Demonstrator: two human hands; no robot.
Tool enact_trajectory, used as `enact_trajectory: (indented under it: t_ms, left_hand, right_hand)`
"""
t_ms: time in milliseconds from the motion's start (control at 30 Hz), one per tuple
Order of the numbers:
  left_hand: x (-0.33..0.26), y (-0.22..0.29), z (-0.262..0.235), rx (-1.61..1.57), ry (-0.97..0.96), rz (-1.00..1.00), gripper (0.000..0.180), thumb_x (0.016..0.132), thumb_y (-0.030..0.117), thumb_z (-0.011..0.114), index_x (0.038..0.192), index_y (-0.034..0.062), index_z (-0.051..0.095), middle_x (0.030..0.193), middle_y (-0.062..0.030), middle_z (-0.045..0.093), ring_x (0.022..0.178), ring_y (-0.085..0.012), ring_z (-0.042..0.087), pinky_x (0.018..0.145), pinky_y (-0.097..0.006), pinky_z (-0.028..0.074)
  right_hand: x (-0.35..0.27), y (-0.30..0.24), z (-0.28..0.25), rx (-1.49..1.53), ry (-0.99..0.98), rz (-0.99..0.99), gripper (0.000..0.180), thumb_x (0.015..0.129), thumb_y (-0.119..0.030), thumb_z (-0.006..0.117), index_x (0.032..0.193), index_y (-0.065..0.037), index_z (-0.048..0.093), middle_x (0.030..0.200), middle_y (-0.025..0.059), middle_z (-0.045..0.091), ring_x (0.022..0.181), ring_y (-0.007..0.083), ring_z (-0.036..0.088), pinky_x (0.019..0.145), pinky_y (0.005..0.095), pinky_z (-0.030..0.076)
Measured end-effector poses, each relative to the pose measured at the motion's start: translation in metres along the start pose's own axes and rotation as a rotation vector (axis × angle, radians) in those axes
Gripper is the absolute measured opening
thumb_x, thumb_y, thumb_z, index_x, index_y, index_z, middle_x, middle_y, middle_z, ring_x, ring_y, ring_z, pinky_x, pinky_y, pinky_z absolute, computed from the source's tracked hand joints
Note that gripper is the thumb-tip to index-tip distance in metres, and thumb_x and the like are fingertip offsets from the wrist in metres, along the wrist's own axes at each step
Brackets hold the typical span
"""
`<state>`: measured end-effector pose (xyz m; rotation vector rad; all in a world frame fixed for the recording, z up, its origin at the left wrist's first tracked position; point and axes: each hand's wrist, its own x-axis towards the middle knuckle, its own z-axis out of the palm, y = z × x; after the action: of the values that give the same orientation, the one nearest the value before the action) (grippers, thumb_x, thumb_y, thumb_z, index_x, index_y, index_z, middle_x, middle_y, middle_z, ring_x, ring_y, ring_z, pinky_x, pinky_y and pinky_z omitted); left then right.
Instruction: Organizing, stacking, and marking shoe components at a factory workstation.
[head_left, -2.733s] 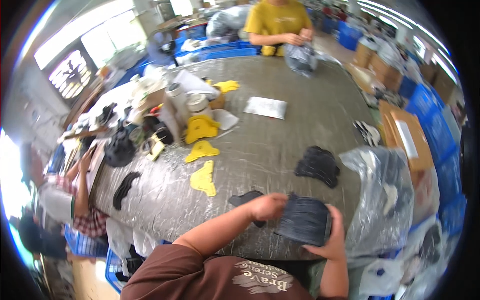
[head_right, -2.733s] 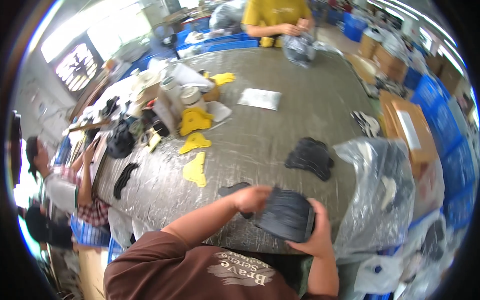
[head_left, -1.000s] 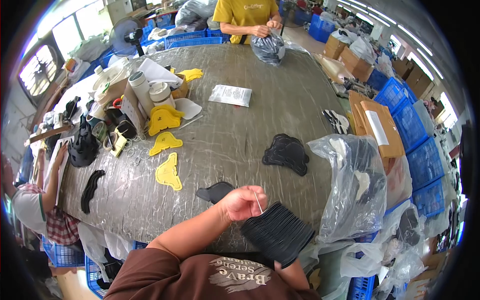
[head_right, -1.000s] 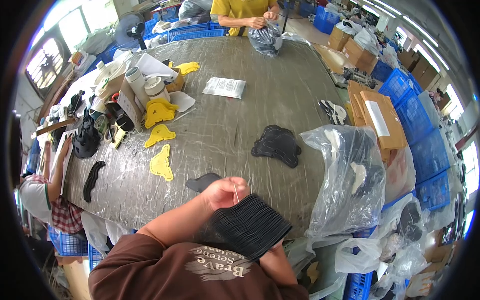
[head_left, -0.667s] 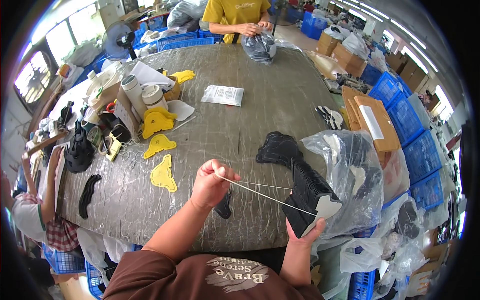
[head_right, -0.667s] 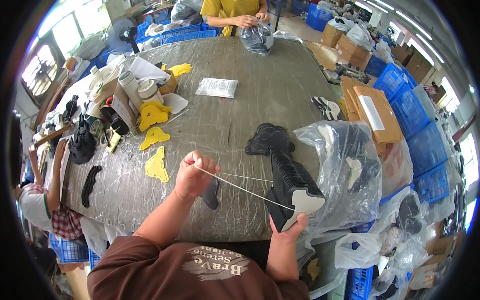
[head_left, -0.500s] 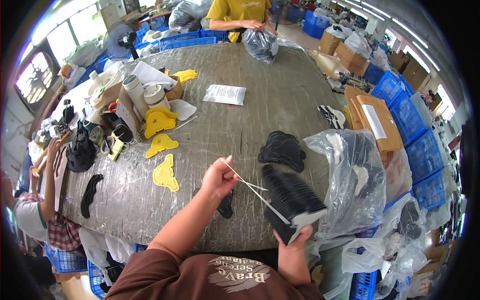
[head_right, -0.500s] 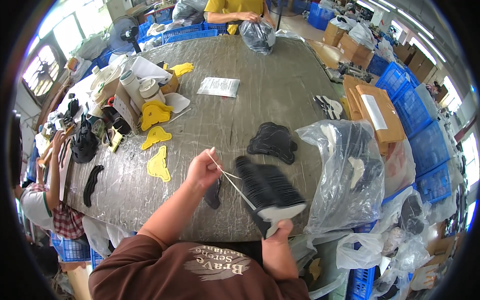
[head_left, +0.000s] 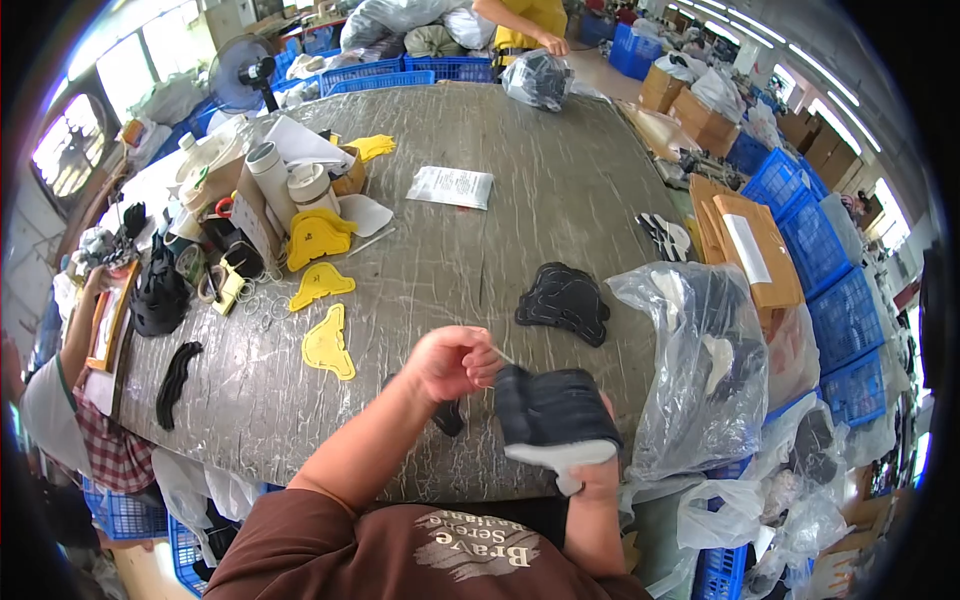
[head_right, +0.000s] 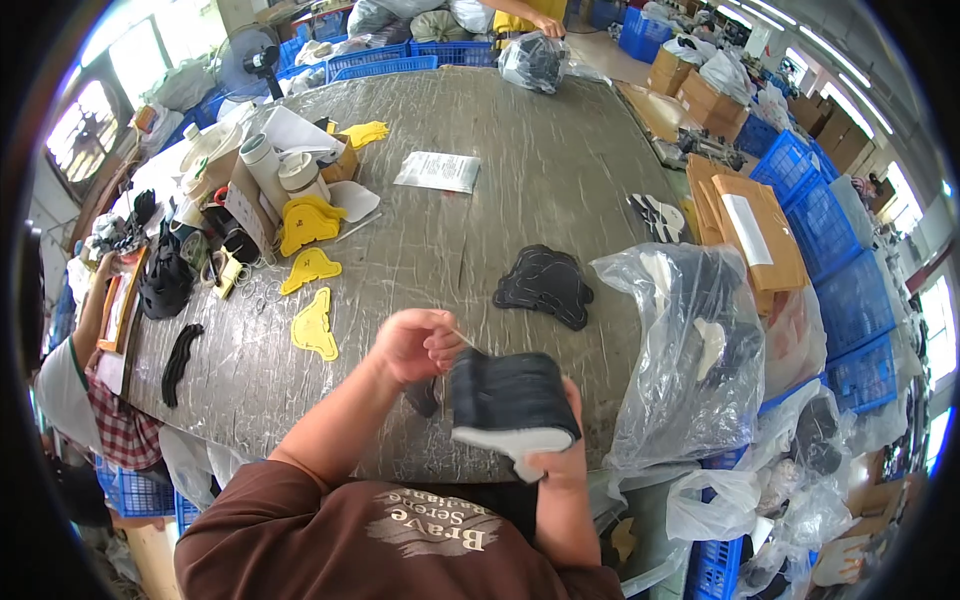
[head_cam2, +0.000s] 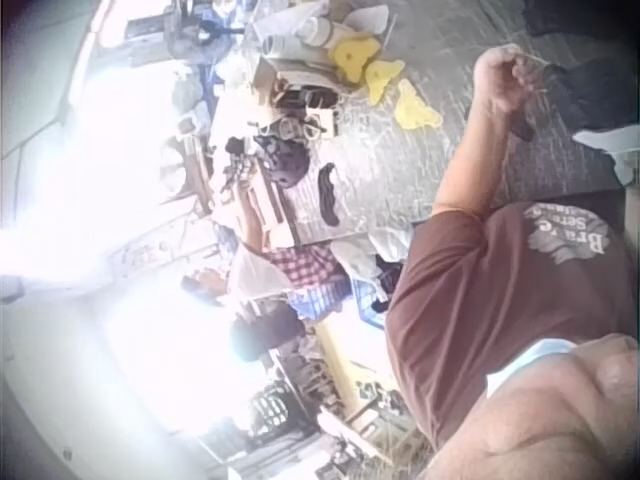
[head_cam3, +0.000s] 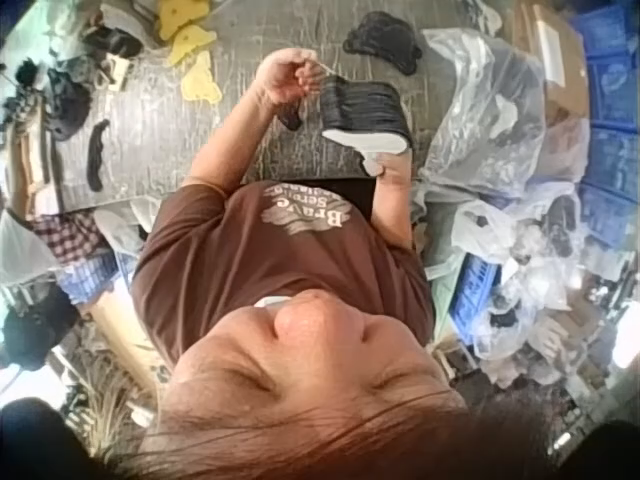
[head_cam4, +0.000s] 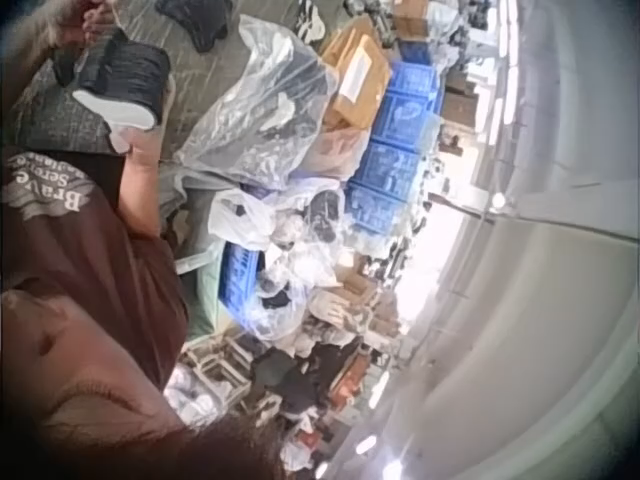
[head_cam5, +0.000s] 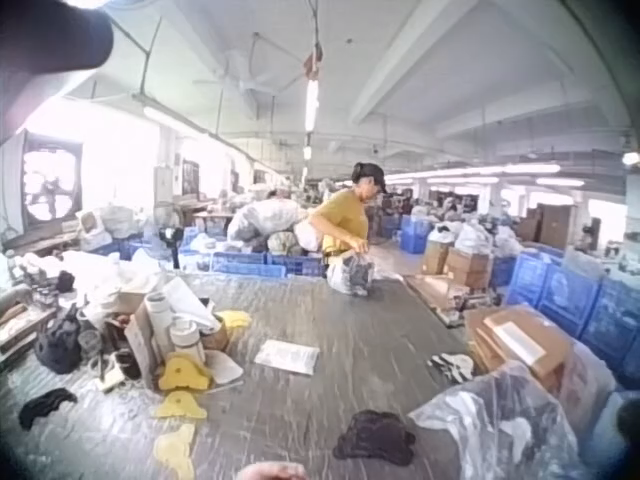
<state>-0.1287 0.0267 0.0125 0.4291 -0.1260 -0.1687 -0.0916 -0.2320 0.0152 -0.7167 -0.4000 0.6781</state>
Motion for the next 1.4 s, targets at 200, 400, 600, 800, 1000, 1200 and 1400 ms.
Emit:
enact_trajectory:
  t_ms: [200, 400, 600, 800, 1000, 1200, 1400]
  left_hand:
    - [-0.005, -0.005, 0.021, 0.898, 0.078, -0.011, 0.064, 0.062, 0.003, 0.085, 0.120, -0.0040, 0.057, 0.079, 0.0062, 0.051, 0.080, -0.0064, 0.050, 0.078, -0.026, 0.044]
    - [0.025, -0.039, 0.014, 1.134, 0.574, 0.133, 0.057, 0.067, 0.000, 0.078, 0.121, 0.0010, 0.057, 0.073, 0.0057, 0.050, 0.069, -0.0063, 0.049, 0.065, -0.023, 0.045]
    - [0.035, -0.051, 0.021, 1.509, 0.800, 0.087, 0.048, 0.075, 0.002, 0.068, 0.121, 0.0015, 0.055, 0.075, -0.0033, 0.062, 0.072, -0.0114, 0.059, 0.065, -0.026, 0.048]
    - [0.036, -0.105, 0.014, 1.318, 0.662, 0.356, 0.037, 0.078, 0.003, 0.066, 0.113, -0.0001, 0.057, 0.096, -0.0144, 0.064, 0.092, -0.0234, 0.065, 0.081, -0.034, 0.050]
    - [0.020, -0.081, 0.024, 1.667, 0.471, 0.538, 0.022, 0.075, -0.002, 0.064, 0.097, 0.0005, 0.062, 0.102, -0.0188, 0.063, 0.094, -0.0367, 0.062, 0.083, -0.039, 0.050]
    - [0.078, -0.155, 0.110, 1.761, -0.414, 0.680, 0.026, 0.068, 0.000, 0.071, 0.092, 0.0005, 0.059, 0.092, -0.0147, 0.057, 0.086, -0.0342, 0.057, 0.076, -0.041, 0.049]
    - [0.139, -0.227, 0.099, 2.260, -0.268, 0.050, 0.039, 0.077, 0.025, 0.070, 0.104, -0.0004, 0.059, 0.104, -0.0192, 0.057, 0.103, -0.0377, 0.054, 0.088, -0.041, 0.048]
  right_hand:
    - [0.017, -0.005, 0.001, -0.674, 0.258, -0.306, 0.097, 0.052, -0.007, 0.084, 0.134, -0.002, 0.031, 0.125, 0.0149, 0.047, 0.115, 0.0263, 0.051, 0.099, 0.0410, 0.040]
    - [0.032, 0.019, -0.013, -1.260, 0.454, -0.435, 0.096, 0.051, -0.013, 0.086, 0.131, -0.002, 0.035, 0.122, 0.0197, 0.049, 0.113, 0.0345, 0.051, 0.097, 0.0455, 0.039]
    - [0.041, 0.029, -0.015, -1.216, 0.607, -0.433, 0.094, 0.049, -0.013, 0.087, 0.129, -0.001, 0.038, 0.116, 0.0201, 0.054, 0.106, 0.0368, 0.055, 0.094, 0.0461, 0.041]
    - [0.043, 0.028, -0.027, -1.442, 0.757, -0.508, 0.090, 0.050, -0.017, 0.086, 0.126, 0.001, 0.041, 0.111, 0.0207, 0.058, 0.102, 0.0378, 0.059, 0.089, 0.0449, 0.046]
    - [-0.005, -0.008, -0.022, -0.628, 0.701, -0.413, 0.099, 0.052, -0.009, 0.083, 0.136, -0.004, 0.031, 0.122, 0.0147, 0.052, 0.115, 0.0274, 0.052, 0.097, 0.0400, 0.042]
    - [-0.111, -0.100, -0.055, -0.032, 0.334, -0.664, 0.097, 0.064, -0.023, 0.074, 0.143, 0.004, 0.025, 0.144, 0.0219, 0.036, 0.132, 0.0371, 0.037, 0.110, 0.0498, 0.030]
    - [-0.172, -0.113, -0.082, -0.087, 0.363, -0.787, 0.081, 0.077, -0.036, 0.067, 0.141, -0.002, 0.032, 0.139, 0.0199, 0.043, 0.123, 0.0382, 0.047, 0.106, 0.0501, 0.037]
